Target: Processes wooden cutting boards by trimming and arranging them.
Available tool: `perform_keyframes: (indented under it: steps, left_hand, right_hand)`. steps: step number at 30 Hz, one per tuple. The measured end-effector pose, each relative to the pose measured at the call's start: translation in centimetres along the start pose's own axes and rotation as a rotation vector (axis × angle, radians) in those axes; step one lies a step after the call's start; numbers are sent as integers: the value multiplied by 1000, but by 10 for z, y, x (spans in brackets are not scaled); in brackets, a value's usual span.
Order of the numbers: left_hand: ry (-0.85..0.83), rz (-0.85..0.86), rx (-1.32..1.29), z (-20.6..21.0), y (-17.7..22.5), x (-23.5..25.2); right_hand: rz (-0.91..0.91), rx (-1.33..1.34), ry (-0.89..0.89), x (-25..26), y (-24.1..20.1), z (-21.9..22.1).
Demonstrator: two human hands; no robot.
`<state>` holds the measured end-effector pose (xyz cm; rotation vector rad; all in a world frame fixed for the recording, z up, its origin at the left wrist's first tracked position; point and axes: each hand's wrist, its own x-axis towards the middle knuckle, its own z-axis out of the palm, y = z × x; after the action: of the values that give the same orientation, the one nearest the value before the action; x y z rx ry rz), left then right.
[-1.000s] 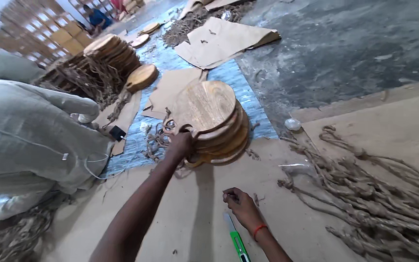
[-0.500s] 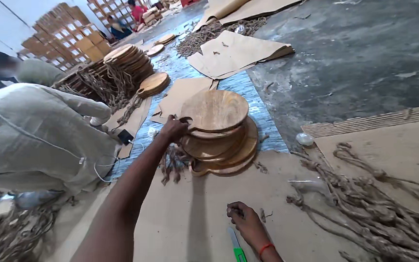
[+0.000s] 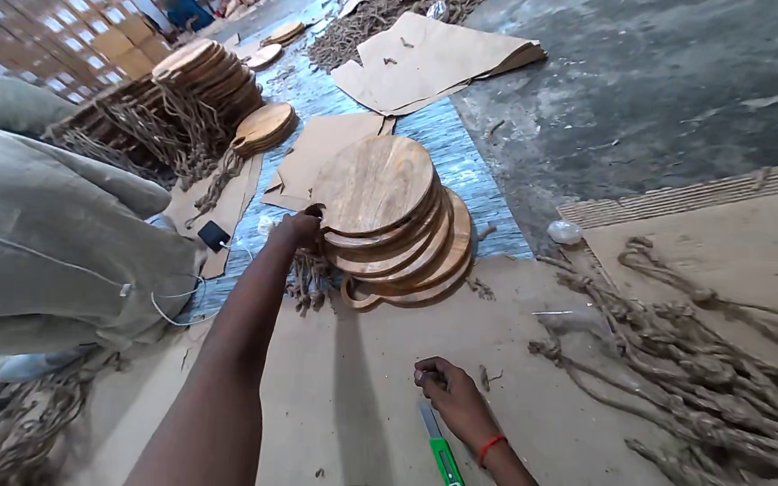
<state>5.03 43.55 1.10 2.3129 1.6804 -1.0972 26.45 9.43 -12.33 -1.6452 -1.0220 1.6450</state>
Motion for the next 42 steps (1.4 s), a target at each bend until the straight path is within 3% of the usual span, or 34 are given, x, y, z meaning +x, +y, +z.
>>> perform_keyframes:
  steps: [9,16,21,25,35,42]
  left_hand:
    - [59,11,-151,14,16,-18]
    - [31,5,-111,24,22,-37]
    - [104,123,-9,30,20,-41]
    - [68,171,87,18,30,-40]
    - [-46,12,-113,11,42,-46]
    - [2,-59,-194,10,57,-70]
  right_hand:
    - [10,-31,-12,2,2,1]
    - [13,-58,-9,4,0,-1]
    - [11,-63,-9,6,0,-1]
    - [-1,-61,-6,8,2,-2]
    - [4,-45,21,7,6,-6]
    - [-3,-24,16,7,8,-4]
